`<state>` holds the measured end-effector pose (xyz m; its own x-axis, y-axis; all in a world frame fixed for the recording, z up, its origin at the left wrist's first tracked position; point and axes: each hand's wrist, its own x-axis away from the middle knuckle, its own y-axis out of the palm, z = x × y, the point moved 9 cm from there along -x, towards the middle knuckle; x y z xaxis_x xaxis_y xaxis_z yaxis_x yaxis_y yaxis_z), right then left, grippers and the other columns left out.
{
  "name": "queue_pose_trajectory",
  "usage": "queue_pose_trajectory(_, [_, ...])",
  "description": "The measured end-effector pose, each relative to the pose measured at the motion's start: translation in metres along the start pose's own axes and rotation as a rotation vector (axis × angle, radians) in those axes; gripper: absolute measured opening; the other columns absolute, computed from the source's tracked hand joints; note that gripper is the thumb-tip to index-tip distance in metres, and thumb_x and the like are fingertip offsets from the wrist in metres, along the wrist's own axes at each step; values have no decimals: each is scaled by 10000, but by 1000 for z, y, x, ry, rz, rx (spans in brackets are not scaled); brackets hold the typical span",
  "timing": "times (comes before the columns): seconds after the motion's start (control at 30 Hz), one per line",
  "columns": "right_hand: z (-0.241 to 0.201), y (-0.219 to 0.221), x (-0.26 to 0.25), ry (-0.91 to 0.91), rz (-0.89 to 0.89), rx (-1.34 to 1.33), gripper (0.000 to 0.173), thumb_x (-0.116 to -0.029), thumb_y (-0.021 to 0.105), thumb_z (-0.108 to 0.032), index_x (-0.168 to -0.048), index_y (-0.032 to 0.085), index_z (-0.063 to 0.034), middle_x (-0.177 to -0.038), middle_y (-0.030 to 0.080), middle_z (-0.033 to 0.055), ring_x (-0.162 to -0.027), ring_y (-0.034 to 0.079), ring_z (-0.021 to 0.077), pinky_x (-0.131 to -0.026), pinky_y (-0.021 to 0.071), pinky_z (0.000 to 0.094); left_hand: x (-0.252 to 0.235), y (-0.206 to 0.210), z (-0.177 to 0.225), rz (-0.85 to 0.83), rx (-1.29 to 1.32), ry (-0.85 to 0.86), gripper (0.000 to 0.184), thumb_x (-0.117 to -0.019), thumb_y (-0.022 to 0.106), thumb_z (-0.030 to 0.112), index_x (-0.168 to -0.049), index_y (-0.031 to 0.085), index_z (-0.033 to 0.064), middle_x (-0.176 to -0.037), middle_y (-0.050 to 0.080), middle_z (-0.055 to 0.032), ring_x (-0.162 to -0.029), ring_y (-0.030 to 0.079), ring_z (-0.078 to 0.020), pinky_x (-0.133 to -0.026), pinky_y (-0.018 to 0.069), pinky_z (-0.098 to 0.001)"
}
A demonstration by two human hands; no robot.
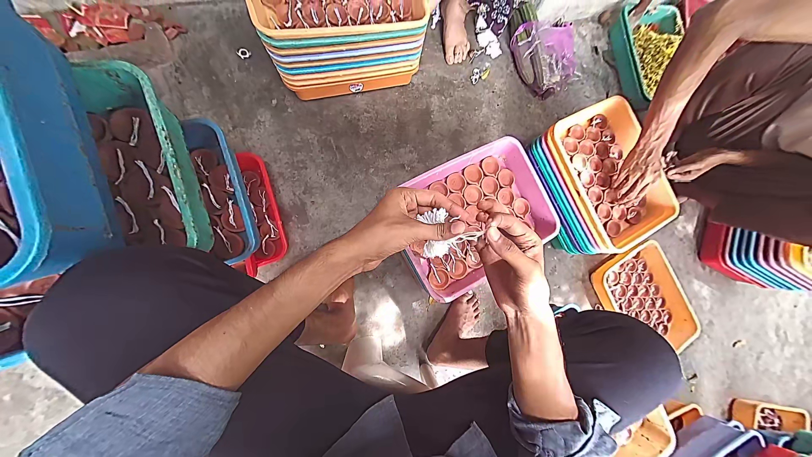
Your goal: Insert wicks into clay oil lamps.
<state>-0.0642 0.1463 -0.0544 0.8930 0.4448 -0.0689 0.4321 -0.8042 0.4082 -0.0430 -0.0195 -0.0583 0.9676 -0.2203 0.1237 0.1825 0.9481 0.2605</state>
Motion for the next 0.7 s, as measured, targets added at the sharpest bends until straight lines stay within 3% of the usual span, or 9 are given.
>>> queue_pose_trajectory(0.13, [-1, -4, -1, 30, 63, -127, 102, -965, 685, -158, -1024, 751, -108, -1276, 647, 65, -1114, 634, 164, -932, 557, 362, 2, -5, 9, 19, -36, 34, 173, -908, 761, 41, -1080, 752, 25, -1067, 742, -94, -968, 708, -168, -849, 602, -295])
queue_pose_trajectory(0.23, [-2, -7, -2, 15, 95, -116, 114, -975, 676, -147, -1039, 751, -90, -1263, 655, 76, -1117, 638, 177, -967, 548, 385, 3, -3, 15, -39, -73, 95, 158, -899, 767, 48, -1052, 758, 11, -1255, 713, -122, -1220, 650, -254, -1041, 550, -393])
queue_pose_trajectory(0.33, [-1, -10, -1, 4, 136, -16, 106, -967, 688, -130, -1029, 759, -81, -1245, 653, 76, -1097, 636, 163, -913, 569, 344, 5, 7, 21, -127, -117, 160, 153, -888, 786, 93, -1021, 776, 18, -1315, 684, -122, -1304, 593, -264, -1090, 516, -403])
queue_pose_trajectory(0.43, [-2, -8, 0, -13, 118, 82, 103, -962, 697, -143, -1016, 759, -80, -1301, 641, 88, -1198, 612, 188, -951, 561, 358, 8, 20, 21, -225, -144, 200, 178, -885, 781, 85, -1050, 782, 19, -1294, 682, -121, -1288, 591, -233, -1076, 519, -367])
queue_pose_trajectory(0.53, [-1, 1, 0, -17, 61, 104, 114, -983, 674, -121, -1052, 746, -67, -1297, 650, 111, -1205, 615, 196, -948, 560, 348, 10, 29, 17, -236, -117, 163, 203, -862, 783, 12, -1064, 775, 1, -1139, 732, -102, -1094, 680, -184, -955, 577, -314])
queue_pose_trajectory(0.63, [1, 2, 0, 3, 68, 48, 107, -999, 644, -86, -1074, 716, -62, -1079, 703, 85, -948, 679, 129, -832, 581, 292, 8, 28, 13, -248, -102, 126, 218, -882, 778, 15, -1100, 772, 6, -1104, 756, -89, -1046, 706, -167, -936, 584, -307])
queue_pose_trajectory(0.7, [0, 0, 0, 24, 84, 11, 100, -992, 657, -72, -1075, 713, -64, -1007, 726, 93, -872, 701, 127, -806, 594, 294, 7, 26, 12, -239, -99, 109, 216, -879, 778, 11, -1095, 774, 7, -1097, 757, -86, -1040, 706, -161, -931, 582, -299])
